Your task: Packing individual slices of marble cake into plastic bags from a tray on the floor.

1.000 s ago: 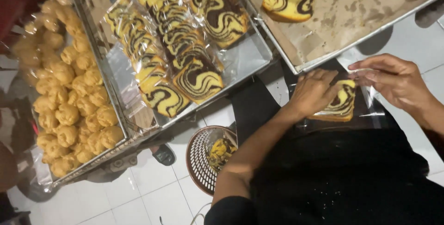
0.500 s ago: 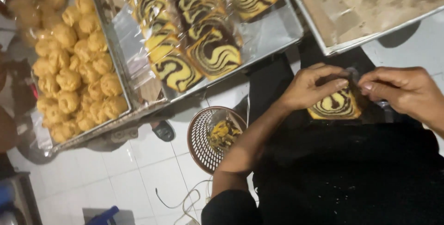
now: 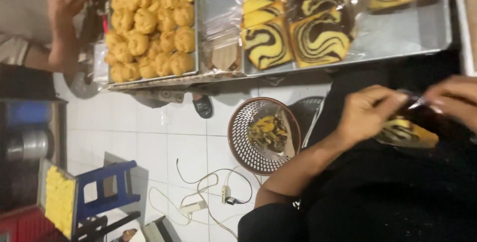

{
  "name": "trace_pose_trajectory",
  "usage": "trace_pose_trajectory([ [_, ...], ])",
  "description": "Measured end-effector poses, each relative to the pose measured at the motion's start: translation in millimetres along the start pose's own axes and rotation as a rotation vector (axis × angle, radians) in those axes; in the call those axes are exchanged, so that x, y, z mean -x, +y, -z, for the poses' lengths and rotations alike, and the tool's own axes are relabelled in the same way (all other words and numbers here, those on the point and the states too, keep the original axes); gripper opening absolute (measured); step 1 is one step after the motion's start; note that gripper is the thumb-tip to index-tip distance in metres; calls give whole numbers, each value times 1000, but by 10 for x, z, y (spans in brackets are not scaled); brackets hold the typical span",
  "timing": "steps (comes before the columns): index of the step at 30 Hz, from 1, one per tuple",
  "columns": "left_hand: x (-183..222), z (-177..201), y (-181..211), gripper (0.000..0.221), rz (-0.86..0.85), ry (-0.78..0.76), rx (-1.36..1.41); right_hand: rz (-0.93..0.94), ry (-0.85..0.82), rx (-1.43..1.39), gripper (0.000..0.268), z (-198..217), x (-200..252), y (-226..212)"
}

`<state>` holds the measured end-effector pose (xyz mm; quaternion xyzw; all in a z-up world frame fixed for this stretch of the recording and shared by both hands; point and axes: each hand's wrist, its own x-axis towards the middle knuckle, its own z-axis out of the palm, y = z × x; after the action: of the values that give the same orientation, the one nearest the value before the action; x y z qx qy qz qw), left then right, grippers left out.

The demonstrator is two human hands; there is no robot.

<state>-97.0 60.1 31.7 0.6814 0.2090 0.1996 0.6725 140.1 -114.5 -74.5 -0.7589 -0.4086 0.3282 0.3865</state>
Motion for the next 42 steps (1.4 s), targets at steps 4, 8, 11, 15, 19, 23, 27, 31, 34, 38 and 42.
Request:
trace_pose_trajectory([
  [4, -48, 105, 235, 17, 118, 66, 26, 49, 64, 107, 13, -167, 170, -1440],
  [8, -3, 221, 275, 23, -19, -24, 71, -49, 92, 153, 17, -155, 206, -1651],
  [11, -4, 251, 274, 20, -150, -61, 61, -91, 104, 111, 16, -115, 237, -1825],
  [15, -5, 206, 286, 11, -206, 8, -48, 30, 155, 145, 15, -134, 315, -1830],
  [19, 57, 117, 381, 9, -200, -1, -63, 482, 461, 666, 33, -149, 575, -2127],
  [23, 104, 39, 459, 8, -271, -27, -113, 612, 485, 589, 19, -222, 706, -2099],
  [27, 137, -10, 522, 10, -348, -73, -169, 576, 430, 797, 22, -216, 684, -1928],
  [31, 120, -9, 622, 9, -442, -120, -271, 585, 309, 818, 21, -174, 640, -1781],
  [34, 108, 2, 689, 17, -533, -131, -493, 636, 258, 859, 23, -125, 602, -1786],
  [38, 96, 0, 832, 15, -613, -127, -563, 742, 226, 985, 12, -26, 521, -1791],
  [42, 85, 3, 824, 13, -668, -183, -548, 825, 161, 801, 12, 23, 419, -1733],
])
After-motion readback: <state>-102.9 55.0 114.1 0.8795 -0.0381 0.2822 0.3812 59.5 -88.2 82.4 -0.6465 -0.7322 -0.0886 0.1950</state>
